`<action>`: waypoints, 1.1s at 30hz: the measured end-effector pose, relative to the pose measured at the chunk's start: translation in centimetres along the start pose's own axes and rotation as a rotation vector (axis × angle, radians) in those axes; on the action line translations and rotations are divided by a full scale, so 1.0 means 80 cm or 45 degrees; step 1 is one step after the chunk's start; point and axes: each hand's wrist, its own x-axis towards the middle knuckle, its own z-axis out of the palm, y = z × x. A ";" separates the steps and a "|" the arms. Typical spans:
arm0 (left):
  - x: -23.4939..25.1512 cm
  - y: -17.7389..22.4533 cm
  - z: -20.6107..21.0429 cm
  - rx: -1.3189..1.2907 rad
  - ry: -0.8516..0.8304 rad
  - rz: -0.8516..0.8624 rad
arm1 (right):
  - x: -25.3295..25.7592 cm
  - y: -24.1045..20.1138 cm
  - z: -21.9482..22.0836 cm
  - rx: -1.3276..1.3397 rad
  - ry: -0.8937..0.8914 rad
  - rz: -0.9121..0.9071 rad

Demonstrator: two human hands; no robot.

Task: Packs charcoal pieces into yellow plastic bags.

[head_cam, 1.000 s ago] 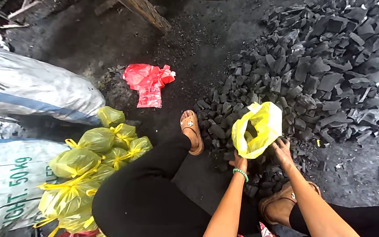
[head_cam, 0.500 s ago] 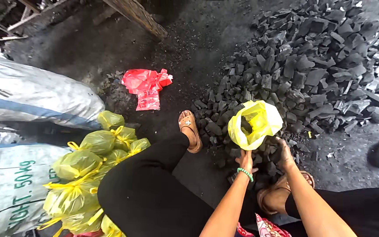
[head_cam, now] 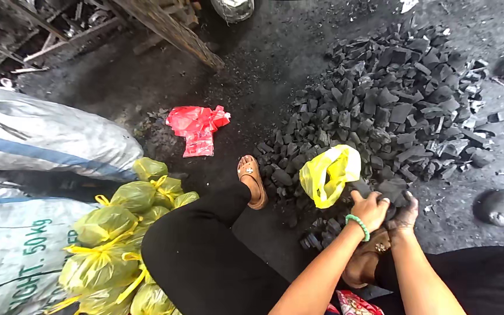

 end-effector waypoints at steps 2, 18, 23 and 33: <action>-0.019 0.017 -0.009 0.116 0.016 0.184 | -0.001 -0.022 0.014 0.040 -0.068 -0.156; 0.058 -0.073 -0.176 -1.095 0.271 -0.242 | 0.026 0.070 0.173 -0.515 -0.555 0.057; 0.073 -0.115 -0.168 -1.005 0.393 -0.122 | 0.042 0.107 0.159 -0.708 -0.460 0.156; 0.085 -0.105 -0.154 -0.497 0.551 0.052 | 0.054 0.105 0.119 -1.205 -0.416 -0.075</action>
